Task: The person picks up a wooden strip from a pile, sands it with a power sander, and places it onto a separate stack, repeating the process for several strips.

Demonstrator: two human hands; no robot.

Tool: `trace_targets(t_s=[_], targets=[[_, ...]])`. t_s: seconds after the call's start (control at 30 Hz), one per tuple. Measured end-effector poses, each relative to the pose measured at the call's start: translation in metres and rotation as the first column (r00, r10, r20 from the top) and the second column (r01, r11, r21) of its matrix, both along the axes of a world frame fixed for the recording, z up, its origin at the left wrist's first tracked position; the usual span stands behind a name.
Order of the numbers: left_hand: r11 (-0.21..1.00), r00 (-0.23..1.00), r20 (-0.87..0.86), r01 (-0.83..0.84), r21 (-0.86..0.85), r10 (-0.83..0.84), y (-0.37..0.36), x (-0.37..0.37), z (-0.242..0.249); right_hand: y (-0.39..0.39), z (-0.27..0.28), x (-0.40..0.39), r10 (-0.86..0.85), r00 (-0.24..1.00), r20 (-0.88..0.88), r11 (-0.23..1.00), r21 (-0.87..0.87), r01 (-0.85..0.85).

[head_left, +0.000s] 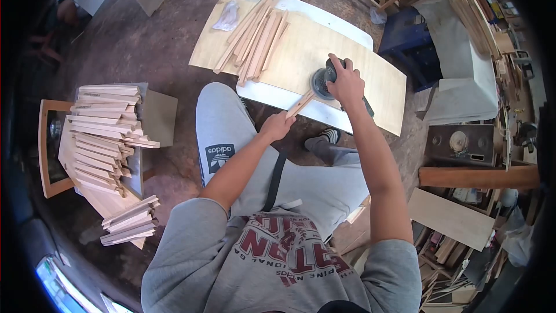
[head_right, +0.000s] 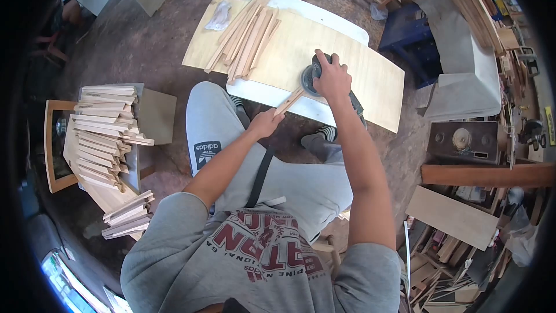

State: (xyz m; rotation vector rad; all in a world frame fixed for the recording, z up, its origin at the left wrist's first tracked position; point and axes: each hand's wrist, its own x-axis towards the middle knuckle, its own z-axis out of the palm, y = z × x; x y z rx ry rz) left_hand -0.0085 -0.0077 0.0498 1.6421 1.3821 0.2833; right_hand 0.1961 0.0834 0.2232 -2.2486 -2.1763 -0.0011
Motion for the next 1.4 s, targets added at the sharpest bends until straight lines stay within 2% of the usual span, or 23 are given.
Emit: trace_targets(t_s=[0.17, 0.27, 0.37, 0.53, 0.6, 0.7, 0.8, 0.93, 1.13, 1.27, 1.4], targets=[[0.999, 1.000, 0.011, -0.006, -0.033, 0.007, 0.002, 0.002, 0.004, -0.025, 0.006, -0.014, 0.149, 0.989, 0.011, 0.986, -0.075, -0.147], [0.999, 1.000, 0.006, 0.003, -0.048, -0.003, 0.002, 0.001, 0.006, -0.014, 0.004, -0.012, 0.066, 0.998, -0.014, 0.996, -0.056, -0.067], [0.999, 1.000, 0.013, -0.007, -0.051, 0.008, 0.001, 0.001, 0.008, 0.000, 0.000, -0.008, 0.039, 0.998, 0.051, 0.999, -0.004, -0.039], [1.000, 1.000, -0.003, -0.007, -0.027, 0.007, 0.001, 0.004, 0.004, -0.021, 0.006, -0.021, 0.177, 0.984, 0.012, 0.982, -0.066, -0.176], [0.999, 1.000, -0.005, -0.015, -0.044, 0.014, -0.002, 0.002, 0.004, -0.024, 0.009, -0.025, 0.179, 0.984, -0.007, 0.976, -0.128, -0.179], [0.999, 1.000, -0.008, -0.019, -0.043, 0.018, -0.001, 0.002, 0.007, -0.007, 0.002, -0.024, 0.075, 0.997, -0.010, 0.994, -0.080, -0.076], [0.999, 1.000, -0.017, -0.020, -0.026, 0.019, 0.000, 0.005, 0.004, -0.006, 0.004, -0.030, 0.069, 0.998, -0.012, 0.993, -0.093, -0.070], [0.999, 1.000, -0.021, -0.023, -0.028, 0.022, 0.002, 0.008, 0.000, -0.035, 0.005, -0.048, 0.238, 0.971, -0.027, 0.967, -0.090, -0.240], [0.999, 0.998, -0.033, -0.046, -0.014, 0.045, -0.002, 0.007, 0.002, -0.017, 0.002, -0.035, 0.078, 0.997, 0.000, 0.995, -0.064, -0.078], [0.998, 0.999, 0.016, -0.051, -0.031, 0.052, 0.000, 0.011, 0.000, -0.042, 0.009, -0.045, 0.175, 0.985, -0.011, 0.979, -0.107, -0.175], [0.999, 0.999, -0.009, -0.031, -0.013, 0.031, 0.001, 0.011, -0.002, -0.044, 0.009, -0.052, 0.140, 0.990, -0.027, 0.984, -0.106, -0.142]])
